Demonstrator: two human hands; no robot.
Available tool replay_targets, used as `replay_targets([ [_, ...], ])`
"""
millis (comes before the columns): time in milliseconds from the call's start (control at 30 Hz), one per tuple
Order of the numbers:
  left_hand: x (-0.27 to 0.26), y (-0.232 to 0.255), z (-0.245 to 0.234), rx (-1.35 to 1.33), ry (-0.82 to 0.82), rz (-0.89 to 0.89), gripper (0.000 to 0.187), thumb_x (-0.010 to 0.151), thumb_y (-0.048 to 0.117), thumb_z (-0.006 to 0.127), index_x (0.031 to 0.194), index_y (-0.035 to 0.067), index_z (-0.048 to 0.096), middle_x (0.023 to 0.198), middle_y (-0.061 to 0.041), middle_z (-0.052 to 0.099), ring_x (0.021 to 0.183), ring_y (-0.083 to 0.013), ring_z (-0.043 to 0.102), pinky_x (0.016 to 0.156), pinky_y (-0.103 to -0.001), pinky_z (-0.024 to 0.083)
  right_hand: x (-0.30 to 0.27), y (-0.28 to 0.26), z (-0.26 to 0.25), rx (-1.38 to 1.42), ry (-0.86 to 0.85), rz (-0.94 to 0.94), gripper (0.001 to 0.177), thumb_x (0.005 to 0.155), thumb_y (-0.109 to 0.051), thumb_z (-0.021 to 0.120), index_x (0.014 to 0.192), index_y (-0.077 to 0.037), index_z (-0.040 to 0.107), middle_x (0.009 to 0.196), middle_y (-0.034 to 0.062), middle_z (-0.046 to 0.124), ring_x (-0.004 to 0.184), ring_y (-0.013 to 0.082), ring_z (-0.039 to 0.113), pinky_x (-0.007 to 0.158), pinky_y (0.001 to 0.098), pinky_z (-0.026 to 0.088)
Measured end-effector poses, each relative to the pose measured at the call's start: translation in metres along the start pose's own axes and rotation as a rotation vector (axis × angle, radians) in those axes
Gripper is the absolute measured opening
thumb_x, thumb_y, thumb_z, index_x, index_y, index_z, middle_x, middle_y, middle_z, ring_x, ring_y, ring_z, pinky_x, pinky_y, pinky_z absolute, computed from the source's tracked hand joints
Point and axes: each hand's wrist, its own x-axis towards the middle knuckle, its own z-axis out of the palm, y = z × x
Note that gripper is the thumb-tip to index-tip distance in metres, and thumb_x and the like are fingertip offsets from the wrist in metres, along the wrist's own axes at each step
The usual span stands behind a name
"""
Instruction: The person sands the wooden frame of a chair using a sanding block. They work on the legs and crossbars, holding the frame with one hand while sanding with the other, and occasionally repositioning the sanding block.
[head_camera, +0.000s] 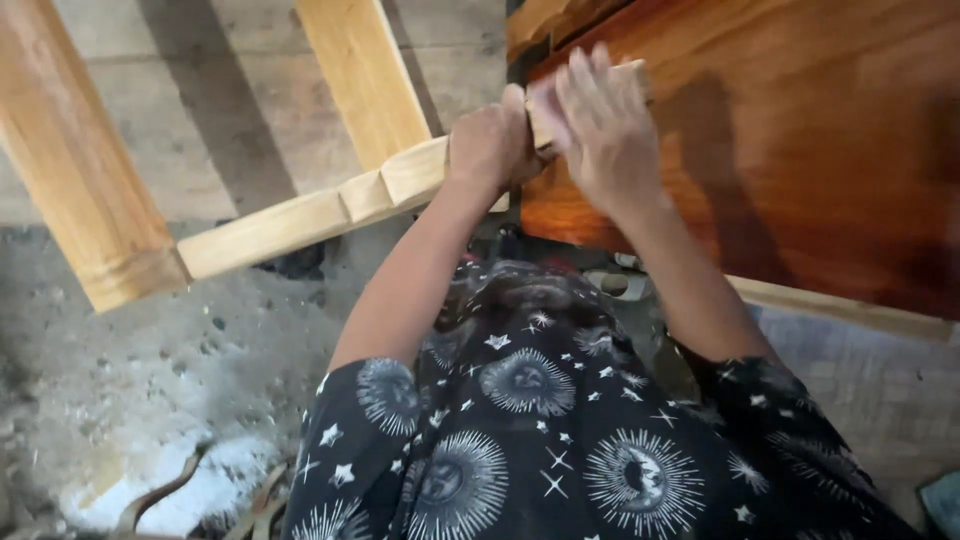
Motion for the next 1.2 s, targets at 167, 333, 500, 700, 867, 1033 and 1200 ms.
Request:
replay_targets([
  [167,-0.002,0.005,-0.012,0.074,-0.07,0.018,0.048,0.087,0.046,0.061,0.115,0.01,0.045,0.092,-0.011,0.072,0.079,-0.0391,0.072,0.061,-0.048,0.056,0.0,-0.022,-0.024,0.154,0.088,-0.089,0.03,0.106,-0.002,0.065,0.131,0.015,0.061,0.136,0.0306,0.06,0.131,0.0521,0.053,0.116,0.0631,0.04],
  [333,-0.003,0.003,-0.007,0.021,-0.066,0.032,0.062,0.082,0.054,0.076,0.111,0.009,0.046,0.091,-0.012,0.073,0.08,-0.0397,0.072,0.065,-0.05,0.056,0.014,-0.009,-0.006,0.085,0.053,0.038,0.028,0.11,-0.006,0.055,0.133,0.006,0.064,0.139,0.0249,0.063,0.136,0.0476,0.049,0.113,0.0636,0.026],
  [500,0.014,-0.014,0.013,0.177,0.151,0.158,0.031,0.088,0.02,0.05,0.111,0.002,0.059,0.085,-0.013,0.074,0.084,-0.0349,0.077,0.07,-0.051,0.061,-0.009,-0.02,-0.013,-0.184,0.105,-0.05,0.033,0.106,-0.027,0.068,0.134,-0.011,0.074,0.138,0.0021,0.071,0.141,0.0331,0.052,0.121,0.0657,0.015],
  [700,0.008,-0.006,0.005,0.045,-0.005,0.099,0.04,0.082,0.039,0.051,0.109,0.01,0.048,0.083,-0.011,0.073,0.07,-0.0408,0.071,0.059,-0.05,0.055,0.004,-0.027,-0.012,-0.027,0.04,0.159,0.036,0.11,-0.022,0.061,0.141,-0.007,0.068,0.148,0.0208,0.058,0.147,0.0381,0.033,0.113,0.0702,0.014],
  [867,0.003,0.0,-0.007,-0.053,0.019,0.064,0.067,0.086,0.069,0.067,0.106,0.007,0.049,0.088,-0.019,0.074,0.076,-0.0447,0.072,0.062,-0.055,0.055,0.013,0.011,0.008,-0.217,0.19,0.124,0.02,0.119,-0.022,0.071,0.125,-0.013,0.087,0.129,-0.0011,0.083,0.149,0.035,0.039,0.12,0.0626,0.005],
  [1033,-0.001,-0.001,-0.008,-0.018,0.049,0.091,0.068,0.086,0.07,0.066,0.107,0.007,0.049,0.087,-0.016,0.072,0.075,-0.0414,0.071,0.062,-0.052,0.055,0.0,-0.007,-0.026,-0.093,0.052,0.146,0.023,0.113,-0.017,0.06,0.127,-0.008,0.076,0.135,0.0251,0.067,0.14,0.0455,0.048,0.116,0.0698,0.015],
  [1200,0.009,-0.003,0.01,-0.033,-0.02,0.06,0.07,0.086,0.075,0.064,0.106,0.01,0.047,0.09,-0.014,0.074,0.077,-0.0403,0.072,0.068,-0.051,0.055,0.015,-0.024,-0.026,-0.065,0.068,0.203,0.04,0.115,-0.023,0.037,0.127,-0.02,0.075,0.129,0.0039,0.071,0.13,0.0554,0.05,0.106,0.0805,0.013],
])
